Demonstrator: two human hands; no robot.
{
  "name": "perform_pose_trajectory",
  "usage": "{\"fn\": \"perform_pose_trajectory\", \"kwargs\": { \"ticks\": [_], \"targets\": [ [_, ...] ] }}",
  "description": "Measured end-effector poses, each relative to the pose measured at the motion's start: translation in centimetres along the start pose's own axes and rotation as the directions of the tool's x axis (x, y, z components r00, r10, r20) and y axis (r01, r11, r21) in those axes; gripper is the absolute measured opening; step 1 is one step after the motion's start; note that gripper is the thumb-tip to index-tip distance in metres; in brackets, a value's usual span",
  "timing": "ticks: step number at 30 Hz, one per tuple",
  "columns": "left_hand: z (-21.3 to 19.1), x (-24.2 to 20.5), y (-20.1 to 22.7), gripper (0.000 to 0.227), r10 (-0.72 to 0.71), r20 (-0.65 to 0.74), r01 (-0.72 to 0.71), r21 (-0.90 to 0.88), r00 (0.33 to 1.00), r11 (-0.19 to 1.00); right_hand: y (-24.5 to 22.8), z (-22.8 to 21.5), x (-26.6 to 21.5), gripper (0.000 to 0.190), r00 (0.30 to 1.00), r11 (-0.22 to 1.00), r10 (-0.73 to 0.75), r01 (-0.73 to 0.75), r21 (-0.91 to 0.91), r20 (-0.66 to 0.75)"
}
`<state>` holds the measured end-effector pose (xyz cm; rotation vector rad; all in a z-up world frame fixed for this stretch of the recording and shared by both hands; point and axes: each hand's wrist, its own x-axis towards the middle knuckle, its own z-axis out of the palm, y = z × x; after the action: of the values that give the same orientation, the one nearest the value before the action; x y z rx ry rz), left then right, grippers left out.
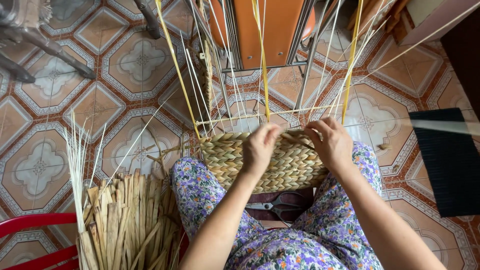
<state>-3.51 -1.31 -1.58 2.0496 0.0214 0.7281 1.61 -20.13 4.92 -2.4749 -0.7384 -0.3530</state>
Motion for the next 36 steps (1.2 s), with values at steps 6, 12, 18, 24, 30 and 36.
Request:
{"fn": "perform_pose_trajectory", "kwargs": {
  "ticks": [6,12,18,24,30,36],
  "targets": [
    [1.8,2.3,0.7,0.022,-0.133,0.205,0.136,-0.002,0.97,0.991,1.5,0.5,-2.5,0.029,0.946,0.968,0.082,0.0,-0.251,0.313],
    [0.9,4.2,1.3,0.01,-0.13,0.578,0.184,-0.035,0.806,0.982,0.8,-2.2,0.0,0.017,0.989,0.978,-0.083,0.104,-0.183,0.121],
    [4.9,1.9,-2.6,0.015,-0.061,0.326,-0.003,0.191,0.943,0.982,-1.7,-1.2,0.6,0.011,0.942,0.962,-0.258,0.231,-0.147,-0.215],
    [1.1,3.5,0.0,0.01,-0.203,0.539,0.263,-0.035,0.817,0.964,0.6,1.8,1.7,0.028,0.988,0.984,0.126,-0.135,0.115,0.087],
    [3.2,4.6,0.2,0.007,-0.259,0.5,0.253,0.081,0.827,0.964,3.0,4.9,-0.4,0.007,0.987,0.911,0.113,-0.149,0.384,0.115],
    [5.4,3.7,-2.7,0.015,-0.109,0.42,0.005,0.241,0.901,0.97,0.5,-1.4,0.8,0.025,0.968,0.975,-0.201,0.183,-0.126,-0.149]
  ]
}}
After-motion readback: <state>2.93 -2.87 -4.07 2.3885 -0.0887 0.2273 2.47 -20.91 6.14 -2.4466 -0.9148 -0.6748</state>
